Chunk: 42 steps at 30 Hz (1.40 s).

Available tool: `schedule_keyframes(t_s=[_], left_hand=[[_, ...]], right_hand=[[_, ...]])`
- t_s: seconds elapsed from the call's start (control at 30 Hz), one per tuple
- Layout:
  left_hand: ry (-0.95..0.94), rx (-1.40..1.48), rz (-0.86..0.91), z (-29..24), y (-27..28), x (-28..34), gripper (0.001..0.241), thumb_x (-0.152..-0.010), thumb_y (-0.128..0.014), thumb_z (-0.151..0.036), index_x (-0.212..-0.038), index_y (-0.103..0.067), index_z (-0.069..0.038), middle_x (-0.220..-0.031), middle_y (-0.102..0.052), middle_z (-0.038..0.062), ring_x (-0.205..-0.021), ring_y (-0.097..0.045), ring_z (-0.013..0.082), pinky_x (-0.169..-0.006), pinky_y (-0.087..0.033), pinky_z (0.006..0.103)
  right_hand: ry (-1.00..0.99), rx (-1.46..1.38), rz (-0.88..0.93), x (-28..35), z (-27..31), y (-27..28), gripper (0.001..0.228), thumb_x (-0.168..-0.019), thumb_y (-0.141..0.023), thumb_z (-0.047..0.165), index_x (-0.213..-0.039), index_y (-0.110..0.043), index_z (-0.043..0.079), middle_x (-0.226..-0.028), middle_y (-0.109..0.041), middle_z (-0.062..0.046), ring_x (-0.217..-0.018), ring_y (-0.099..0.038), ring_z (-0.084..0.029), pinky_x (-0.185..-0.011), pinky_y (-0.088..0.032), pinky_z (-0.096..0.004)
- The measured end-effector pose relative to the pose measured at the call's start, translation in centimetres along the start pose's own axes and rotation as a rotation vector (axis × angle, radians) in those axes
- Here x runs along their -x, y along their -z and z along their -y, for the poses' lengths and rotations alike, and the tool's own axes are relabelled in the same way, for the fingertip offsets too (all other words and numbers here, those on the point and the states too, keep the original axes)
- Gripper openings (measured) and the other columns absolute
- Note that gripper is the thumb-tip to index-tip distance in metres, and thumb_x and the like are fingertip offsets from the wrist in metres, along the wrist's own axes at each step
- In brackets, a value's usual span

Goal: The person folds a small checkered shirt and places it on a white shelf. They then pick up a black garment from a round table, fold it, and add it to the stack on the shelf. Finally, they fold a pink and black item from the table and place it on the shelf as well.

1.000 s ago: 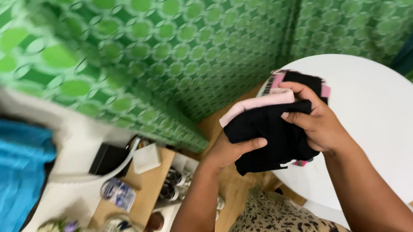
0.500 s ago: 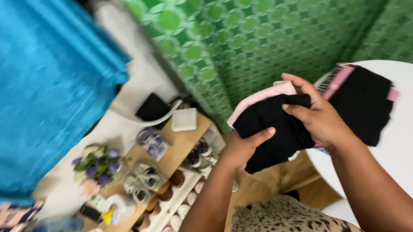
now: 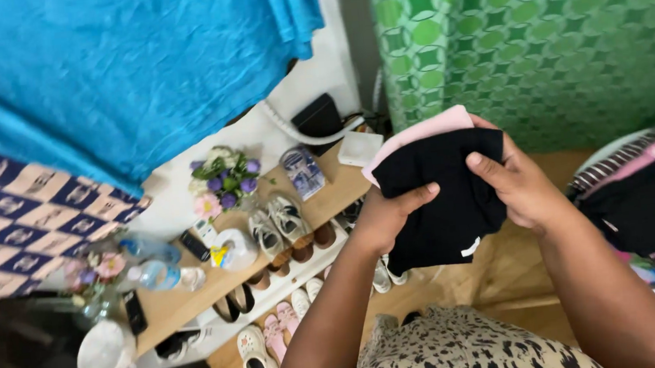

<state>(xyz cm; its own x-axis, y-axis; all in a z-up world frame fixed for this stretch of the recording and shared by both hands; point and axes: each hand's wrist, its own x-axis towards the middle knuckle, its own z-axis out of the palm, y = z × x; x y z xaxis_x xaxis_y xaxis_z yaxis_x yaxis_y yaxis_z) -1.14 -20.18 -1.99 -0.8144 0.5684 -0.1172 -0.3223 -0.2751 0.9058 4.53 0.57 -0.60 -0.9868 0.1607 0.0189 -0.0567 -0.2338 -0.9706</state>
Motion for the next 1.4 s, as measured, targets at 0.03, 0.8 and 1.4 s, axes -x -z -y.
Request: schedule_keyframes(t_s=[0.03, 0.8, 1.4], left_hand=[[-0.010, 0.004, -0.017, -0.2, 0.4, 0.2, 0.062, -0.081, -0.085, -0.017, -0.134, -0.058, 0.000, -0.124, -0.068, 0.009, -0.111, -0.066, 0.0207, -0.093, -0.056, 0.0359], [-0.310, 0.074, -0.548, 0.4, 1.1, 14.5, 0.059, -0.082, -0.081, -0.009, -0.136, -0.058, 0.001, -0.128, -0.068, 0.009, -0.116, -0.064, 0.0198, -0.101, -0.053, 0.0359], [-0.484, 0.016, -0.919, 1.8, 3.2, 29.8, 0.047, -0.086, -0.079, -0.003, -0.130, -0.066, 0.001, -0.123, -0.072, 0.006, -0.114, -0.066, 0.0191, -0.102, -0.054, 0.0346]], right_hand=[[-0.003, 0.002, 0.020, -0.4, -0.5, -0.1, 0.068, -0.096, -0.065, 0.025, -0.157, -0.041, 0.010, -0.144, -0.056, -0.006, -0.129, -0.053, -0.018, -0.109, -0.043, -0.034], [-0.492, 0.138, 0.872, -4.3, -8.8, -4.0, 0.069, -0.075, -0.084, 0.013, -0.138, -0.059, 0.000, -0.123, -0.069, -0.009, -0.111, -0.064, -0.021, -0.093, -0.053, -0.038], [-0.690, -0.087, 1.391, 2.8, -11.2, -19.4, 0.057, -0.084, -0.073, 0.000, -0.140, -0.059, 0.003, -0.132, -0.066, -0.008, -0.122, -0.062, -0.023, -0.101, -0.051, -0.042]])
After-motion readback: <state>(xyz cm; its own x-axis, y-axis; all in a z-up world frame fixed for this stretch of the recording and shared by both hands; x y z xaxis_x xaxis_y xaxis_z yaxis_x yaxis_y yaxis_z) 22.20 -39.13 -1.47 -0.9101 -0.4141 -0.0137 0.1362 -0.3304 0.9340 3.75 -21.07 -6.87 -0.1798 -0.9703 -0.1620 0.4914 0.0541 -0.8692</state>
